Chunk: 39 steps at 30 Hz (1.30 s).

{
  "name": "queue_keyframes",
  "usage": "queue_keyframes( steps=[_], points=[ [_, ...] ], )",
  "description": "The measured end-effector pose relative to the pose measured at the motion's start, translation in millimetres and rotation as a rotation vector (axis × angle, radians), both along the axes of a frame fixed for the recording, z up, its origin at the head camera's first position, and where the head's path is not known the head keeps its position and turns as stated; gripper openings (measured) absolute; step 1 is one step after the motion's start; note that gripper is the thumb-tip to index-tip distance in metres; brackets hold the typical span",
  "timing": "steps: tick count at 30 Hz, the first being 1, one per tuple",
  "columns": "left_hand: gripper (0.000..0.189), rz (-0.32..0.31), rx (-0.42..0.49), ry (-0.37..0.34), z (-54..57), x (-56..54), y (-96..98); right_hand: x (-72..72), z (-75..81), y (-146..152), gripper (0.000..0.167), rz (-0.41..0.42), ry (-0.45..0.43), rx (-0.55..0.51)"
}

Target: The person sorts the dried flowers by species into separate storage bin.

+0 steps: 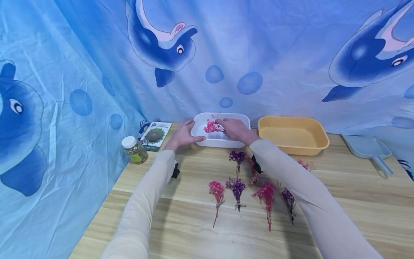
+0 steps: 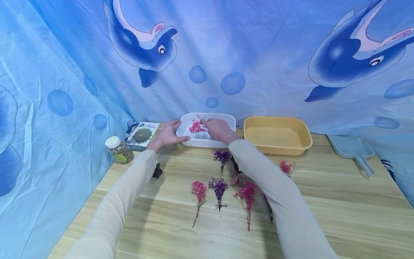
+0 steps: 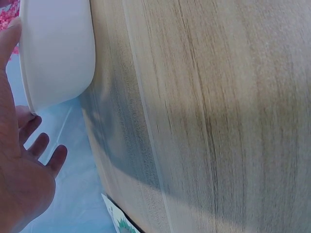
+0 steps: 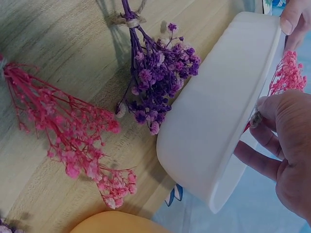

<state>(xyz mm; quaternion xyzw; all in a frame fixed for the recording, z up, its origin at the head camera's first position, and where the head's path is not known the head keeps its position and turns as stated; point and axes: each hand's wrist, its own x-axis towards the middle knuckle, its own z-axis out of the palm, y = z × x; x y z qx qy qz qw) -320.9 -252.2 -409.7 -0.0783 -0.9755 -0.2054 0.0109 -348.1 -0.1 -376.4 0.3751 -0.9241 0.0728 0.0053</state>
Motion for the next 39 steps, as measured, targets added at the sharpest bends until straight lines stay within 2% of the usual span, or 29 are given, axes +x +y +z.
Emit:
queue_keyframes(
  steps=[7,15,23,28,32,39],
  points=[
    [0.104,0.011,0.023,0.000,0.4,1.5,1.0,-1.0,-3.8,-3,0.051,-0.014,-0.009,0.010],
    [0.105,0.010,0.028,-0.002,-0.1,2.1,3.0,-2.3,-5.9,1,0.054,-0.067,-0.041,0.016],
    [0.104,-0.004,0.032,0.011,-0.6,1.5,0.9,2.6,2.3,19,0.053,-0.055,-0.044,-0.078],
    [0.104,-0.011,0.026,0.015,0.0,1.3,-0.7,11.9,8.1,38,0.052,-0.046,-0.031,-0.176],
    [0.105,-0.011,0.016,0.008,-0.8,0.6,-1.9,22.9,10.9,53,0.052,-0.070,-0.064,-0.268],
    [0.106,-0.008,0.034,0.011,-2.1,-0.2,-1.2,54.0,11.7,82,0.056,-0.151,-0.269,-0.463]
  ],
)
